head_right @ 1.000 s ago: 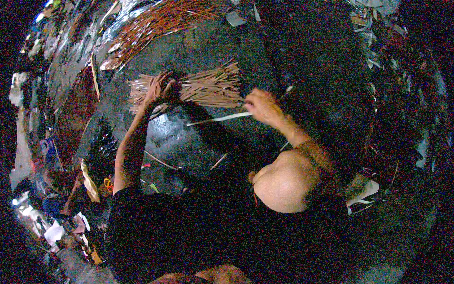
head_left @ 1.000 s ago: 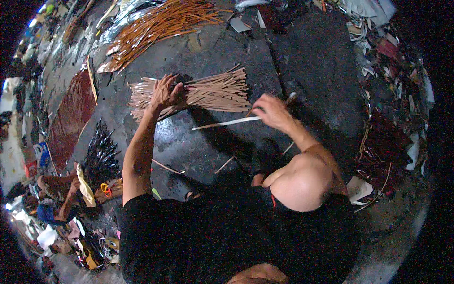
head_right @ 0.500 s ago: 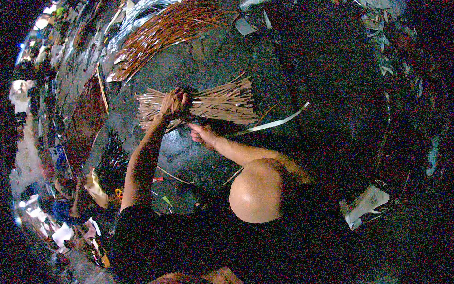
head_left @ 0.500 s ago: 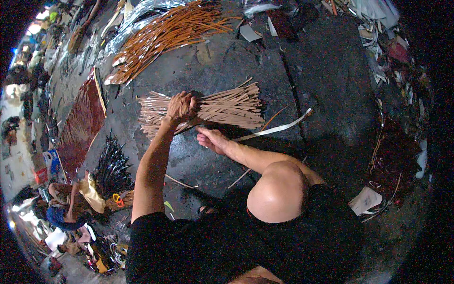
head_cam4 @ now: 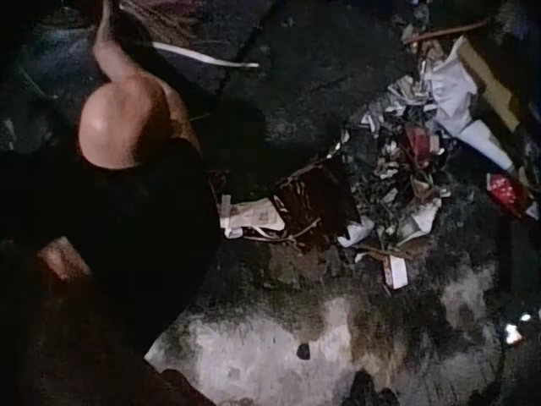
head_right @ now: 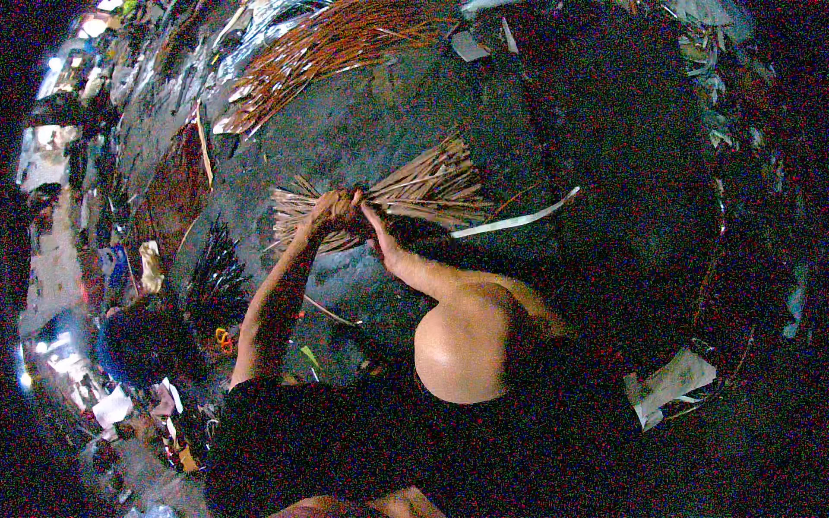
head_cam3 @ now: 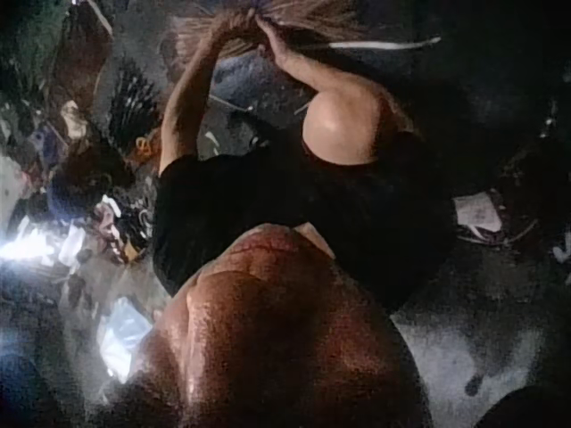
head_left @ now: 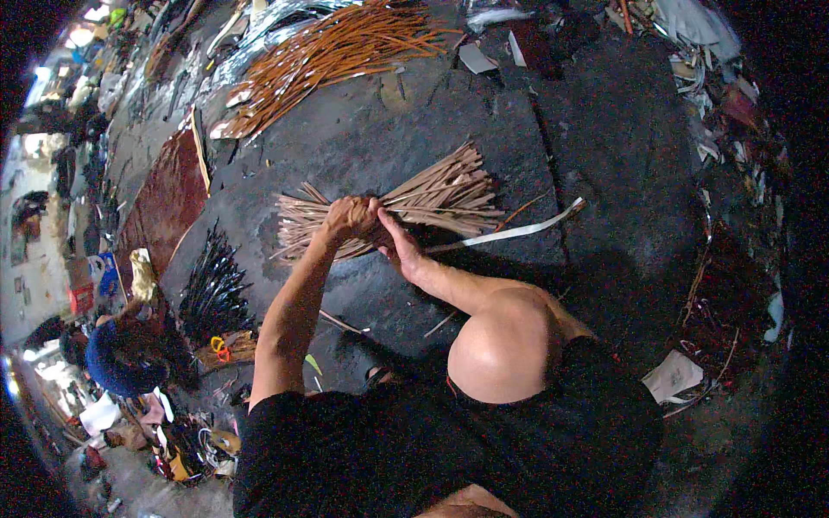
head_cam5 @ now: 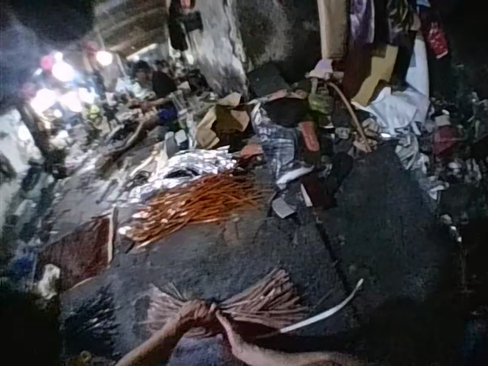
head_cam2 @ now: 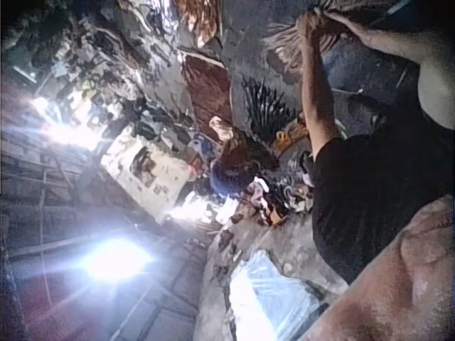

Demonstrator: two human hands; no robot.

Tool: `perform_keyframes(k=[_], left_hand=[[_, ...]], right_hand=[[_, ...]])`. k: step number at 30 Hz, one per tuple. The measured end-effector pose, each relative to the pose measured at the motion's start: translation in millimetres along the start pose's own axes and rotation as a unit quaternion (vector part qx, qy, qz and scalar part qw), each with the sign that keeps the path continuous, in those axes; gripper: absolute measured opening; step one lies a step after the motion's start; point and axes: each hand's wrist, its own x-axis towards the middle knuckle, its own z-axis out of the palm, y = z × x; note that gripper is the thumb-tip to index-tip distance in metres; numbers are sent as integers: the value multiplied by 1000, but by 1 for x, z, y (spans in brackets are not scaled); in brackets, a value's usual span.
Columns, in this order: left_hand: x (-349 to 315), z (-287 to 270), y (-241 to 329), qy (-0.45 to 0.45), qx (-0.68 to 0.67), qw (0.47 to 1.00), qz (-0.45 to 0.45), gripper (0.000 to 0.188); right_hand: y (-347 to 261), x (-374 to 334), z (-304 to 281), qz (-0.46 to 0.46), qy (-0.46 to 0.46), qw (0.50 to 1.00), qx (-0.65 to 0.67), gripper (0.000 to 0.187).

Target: The person gathers thin wooden sticks, aligns them into bundles, and ties them with a rubber band. Then the person cuts strips of white paper using scissors.

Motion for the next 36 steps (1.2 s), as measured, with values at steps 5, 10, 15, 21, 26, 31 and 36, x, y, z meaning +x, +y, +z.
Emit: perform_keyframes(k=[5,10,15,21,26,31,36], left_hand=[[-2,8,6,59,19,998,7,33],[2,67,-34,32,167,982,78,28],[-23,12,32,-34,10,995,-97,28],[-44,-22,89,52,-460,865,-193,46],[-38,-88,188,53,-595,774,-209,44],[7,-9,205,88,-607,739,-279,48],[41,132,181,196,-482,823,-228,43]], right_hand=[[-15,-11,10,-55,-38,998,-3,61],[-10,-4,0,4,-41,999,-1,57],[-13,-23,1,-54,-71,991,95,39],[-40,-29,-29,-94,-129,987,-17,40],[-144,-145,-2,11,-145,989,-16,30],[-155,-139,-43,-26,-52,989,-136,38],[-111,-60,-133,-150,53,944,-290,39]])
